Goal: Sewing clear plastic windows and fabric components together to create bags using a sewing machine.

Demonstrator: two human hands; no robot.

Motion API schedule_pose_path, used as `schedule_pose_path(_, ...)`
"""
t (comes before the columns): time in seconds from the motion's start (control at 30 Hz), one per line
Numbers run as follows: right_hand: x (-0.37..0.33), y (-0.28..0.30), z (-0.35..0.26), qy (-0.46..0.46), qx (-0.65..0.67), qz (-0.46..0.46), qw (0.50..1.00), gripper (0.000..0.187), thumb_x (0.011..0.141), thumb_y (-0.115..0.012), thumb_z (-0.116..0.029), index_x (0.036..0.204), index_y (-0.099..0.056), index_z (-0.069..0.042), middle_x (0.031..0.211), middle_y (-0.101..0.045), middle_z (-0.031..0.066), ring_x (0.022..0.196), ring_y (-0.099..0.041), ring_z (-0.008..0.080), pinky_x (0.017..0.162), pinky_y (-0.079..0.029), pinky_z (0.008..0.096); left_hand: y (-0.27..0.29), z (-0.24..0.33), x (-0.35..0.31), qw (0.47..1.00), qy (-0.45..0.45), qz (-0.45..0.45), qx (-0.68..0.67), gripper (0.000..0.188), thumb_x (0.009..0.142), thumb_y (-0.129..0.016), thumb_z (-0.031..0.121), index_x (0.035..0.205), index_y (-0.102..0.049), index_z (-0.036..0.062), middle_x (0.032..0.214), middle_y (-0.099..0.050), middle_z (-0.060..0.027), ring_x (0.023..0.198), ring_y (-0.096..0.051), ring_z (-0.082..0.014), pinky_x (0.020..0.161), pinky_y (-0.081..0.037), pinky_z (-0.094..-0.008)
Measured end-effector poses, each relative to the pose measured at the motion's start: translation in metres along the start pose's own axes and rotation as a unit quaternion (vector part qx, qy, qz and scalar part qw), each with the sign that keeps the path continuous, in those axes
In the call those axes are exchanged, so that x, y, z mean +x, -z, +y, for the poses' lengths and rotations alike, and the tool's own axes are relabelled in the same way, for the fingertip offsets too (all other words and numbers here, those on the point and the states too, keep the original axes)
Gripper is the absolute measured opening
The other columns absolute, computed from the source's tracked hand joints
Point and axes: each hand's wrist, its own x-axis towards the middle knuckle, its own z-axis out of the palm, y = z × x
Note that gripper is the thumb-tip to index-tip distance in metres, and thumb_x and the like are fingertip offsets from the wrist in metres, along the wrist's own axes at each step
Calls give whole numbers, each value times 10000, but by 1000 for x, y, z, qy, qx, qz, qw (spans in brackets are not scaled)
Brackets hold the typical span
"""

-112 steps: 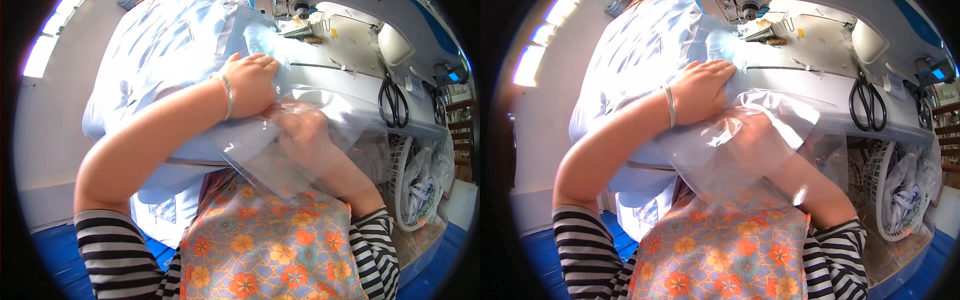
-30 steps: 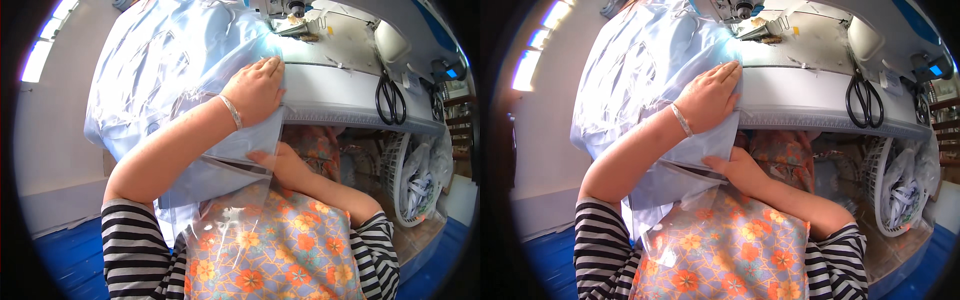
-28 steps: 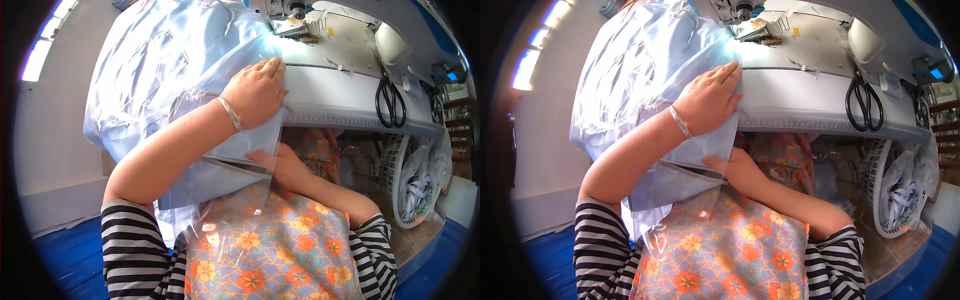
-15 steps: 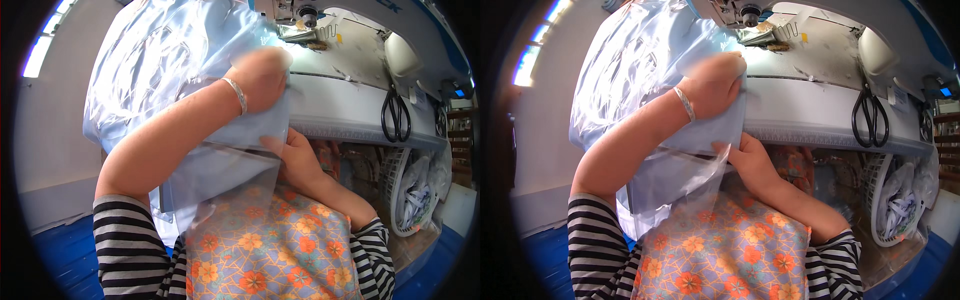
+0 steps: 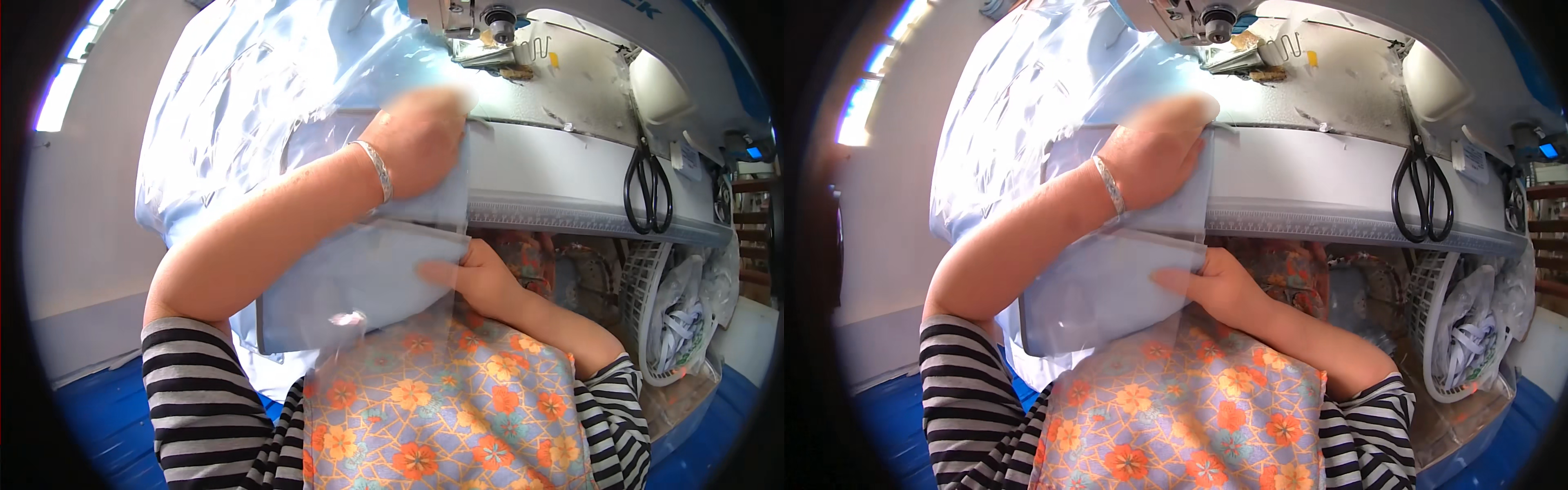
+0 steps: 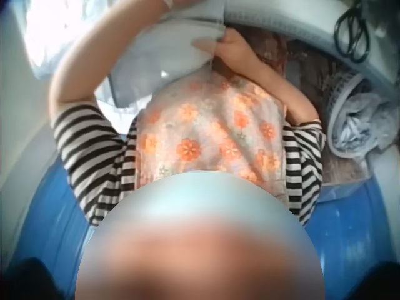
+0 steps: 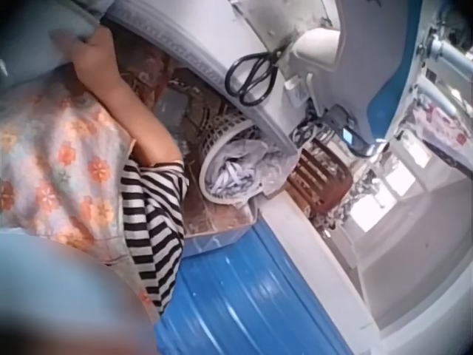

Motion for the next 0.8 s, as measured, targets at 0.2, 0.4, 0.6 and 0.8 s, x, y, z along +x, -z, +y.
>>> schedule_pose_path(0.2,9,10,7,6,62,51,997,319,898,-615,-68,1205,-581,12,1138,-638,59,1013,-590,120,892,-475,289,10,0,8,996,-35,-32,73,336,878,-467,101,1156,-572,-56,1185,-588,-161,1146,-541,-268,1006,-408,-372)
schedule_pose_path(0.4,10,19,12,48,-70,-1,996,317,931,-590,-102,1223,-545,13,1125,-629,43,1017,-572,104,891,-466,272,0,-22,22,999,-32,9,27,312,845,-519,100,1113,-596,-39,1126,-612,-134,1082,-566,-268,961,-430,-379)
schedule_pose_path(0.6,0,12,-7,85,21,46,995,290,950,-566,-109,1211,-546,16,1125,-627,41,1022,-562,100,903,-456,278,-4,-34,24,994,-57,85,49,292,817,-589,127,1070,-619,-17,1077,-631,-111,1077,-563,-267,967,-423,-383)
schedule_pose_path(0.8,-4,21,12,77,19,22,997,308,930,-569,-59,1231,-529,-5,1151,-616,48,1050,-558,114,928,-446,289,-1,-18,13,999,-20,27,32,415,826,-604,183,1178,-569,-33,1194,-597,-132,1156,-531,-274,1005,-393,-394)
